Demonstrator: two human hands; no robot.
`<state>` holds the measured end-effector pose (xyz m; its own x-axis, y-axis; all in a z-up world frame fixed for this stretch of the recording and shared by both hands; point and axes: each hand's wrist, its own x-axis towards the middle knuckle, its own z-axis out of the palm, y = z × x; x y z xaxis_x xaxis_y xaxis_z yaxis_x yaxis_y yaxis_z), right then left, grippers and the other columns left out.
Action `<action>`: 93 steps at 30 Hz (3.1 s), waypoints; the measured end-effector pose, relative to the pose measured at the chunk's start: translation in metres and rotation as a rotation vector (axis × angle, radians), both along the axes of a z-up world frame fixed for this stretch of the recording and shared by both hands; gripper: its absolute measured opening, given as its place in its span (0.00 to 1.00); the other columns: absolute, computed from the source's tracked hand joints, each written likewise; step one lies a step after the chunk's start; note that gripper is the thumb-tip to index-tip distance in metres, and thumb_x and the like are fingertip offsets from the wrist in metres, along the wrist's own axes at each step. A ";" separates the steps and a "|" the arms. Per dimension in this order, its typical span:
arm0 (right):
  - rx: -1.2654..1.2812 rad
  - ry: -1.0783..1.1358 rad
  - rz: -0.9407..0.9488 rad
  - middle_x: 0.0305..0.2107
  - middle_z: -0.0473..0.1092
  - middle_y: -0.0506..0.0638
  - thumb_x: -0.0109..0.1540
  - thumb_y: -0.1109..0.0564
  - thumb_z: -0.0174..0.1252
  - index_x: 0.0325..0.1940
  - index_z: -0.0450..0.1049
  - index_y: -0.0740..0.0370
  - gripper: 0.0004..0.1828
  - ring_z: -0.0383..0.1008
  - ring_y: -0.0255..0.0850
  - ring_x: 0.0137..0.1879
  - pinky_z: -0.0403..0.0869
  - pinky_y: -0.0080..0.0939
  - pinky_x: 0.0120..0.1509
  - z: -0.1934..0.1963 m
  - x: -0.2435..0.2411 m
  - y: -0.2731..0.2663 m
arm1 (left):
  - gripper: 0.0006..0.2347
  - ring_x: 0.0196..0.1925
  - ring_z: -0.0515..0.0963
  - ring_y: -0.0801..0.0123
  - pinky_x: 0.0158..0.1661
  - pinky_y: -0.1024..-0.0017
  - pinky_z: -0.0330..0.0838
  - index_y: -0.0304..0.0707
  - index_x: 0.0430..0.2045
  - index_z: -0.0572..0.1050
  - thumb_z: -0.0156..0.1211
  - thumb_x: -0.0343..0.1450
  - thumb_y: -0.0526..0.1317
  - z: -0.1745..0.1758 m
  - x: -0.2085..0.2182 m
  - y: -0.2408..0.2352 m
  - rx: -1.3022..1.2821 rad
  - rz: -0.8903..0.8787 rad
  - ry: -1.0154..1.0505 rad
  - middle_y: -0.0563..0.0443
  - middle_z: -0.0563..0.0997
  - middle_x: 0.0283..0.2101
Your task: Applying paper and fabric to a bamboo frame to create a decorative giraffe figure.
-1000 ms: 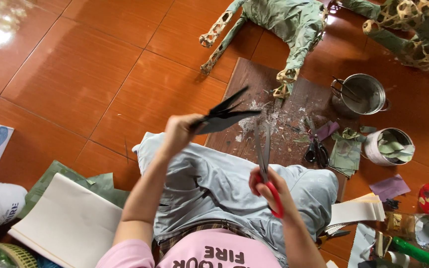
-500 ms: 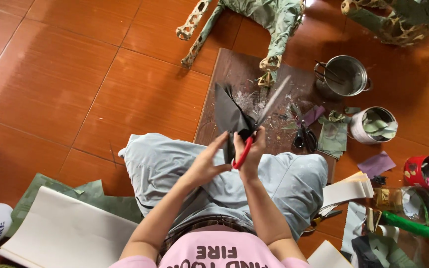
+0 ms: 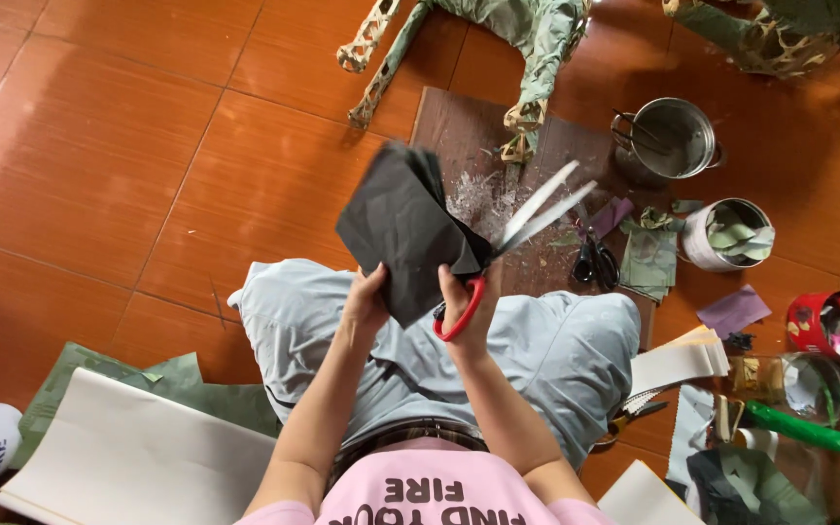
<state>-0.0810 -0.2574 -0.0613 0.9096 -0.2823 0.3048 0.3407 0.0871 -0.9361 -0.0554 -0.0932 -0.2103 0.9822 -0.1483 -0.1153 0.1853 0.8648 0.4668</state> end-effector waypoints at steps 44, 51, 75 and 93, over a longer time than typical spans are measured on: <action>0.492 0.403 0.955 0.22 0.63 0.48 0.57 0.22 0.59 0.50 0.64 0.70 0.47 0.61 0.33 0.20 0.62 0.33 0.23 -0.035 -0.062 -0.074 | 0.10 0.45 0.83 0.68 0.46 0.70 0.79 0.32 0.44 0.79 0.67 0.70 0.26 0.073 0.037 0.081 0.336 0.160 -0.088 0.49 0.84 0.45; 0.593 0.311 0.889 0.21 0.62 0.47 0.60 0.24 0.56 0.50 0.64 0.68 0.43 0.58 0.32 0.18 0.62 0.34 0.21 -0.044 -0.054 -0.057 | 0.08 0.39 0.82 0.74 0.41 0.73 0.78 0.33 0.38 0.82 0.69 0.67 0.27 0.078 0.034 0.073 0.507 0.059 -0.091 0.53 0.85 0.39; 0.338 0.461 0.188 0.19 0.66 0.46 0.73 0.32 0.39 0.46 0.70 0.64 0.32 0.60 0.34 0.15 0.61 0.34 0.16 -0.111 0.015 -0.080 | 0.08 0.38 0.78 0.80 0.41 0.77 0.75 0.32 0.37 0.81 0.70 0.67 0.28 0.049 0.048 0.074 1.001 -0.085 -0.005 0.61 0.82 0.36; -1.005 0.816 -0.274 0.42 0.74 0.66 0.60 0.52 0.65 0.47 0.76 0.69 0.18 0.75 0.59 0.53 0.73 0.55 0.59 -0.209 0.154 -0.208 | 0.13 0.42 0.83 0.69 0.47 0.70 0.78 0.32 0.42 0.79 0.71 0.65 0.25 0.032 0.048 0.077 0.743 -0.085 0.174 0.49 0.85 0.42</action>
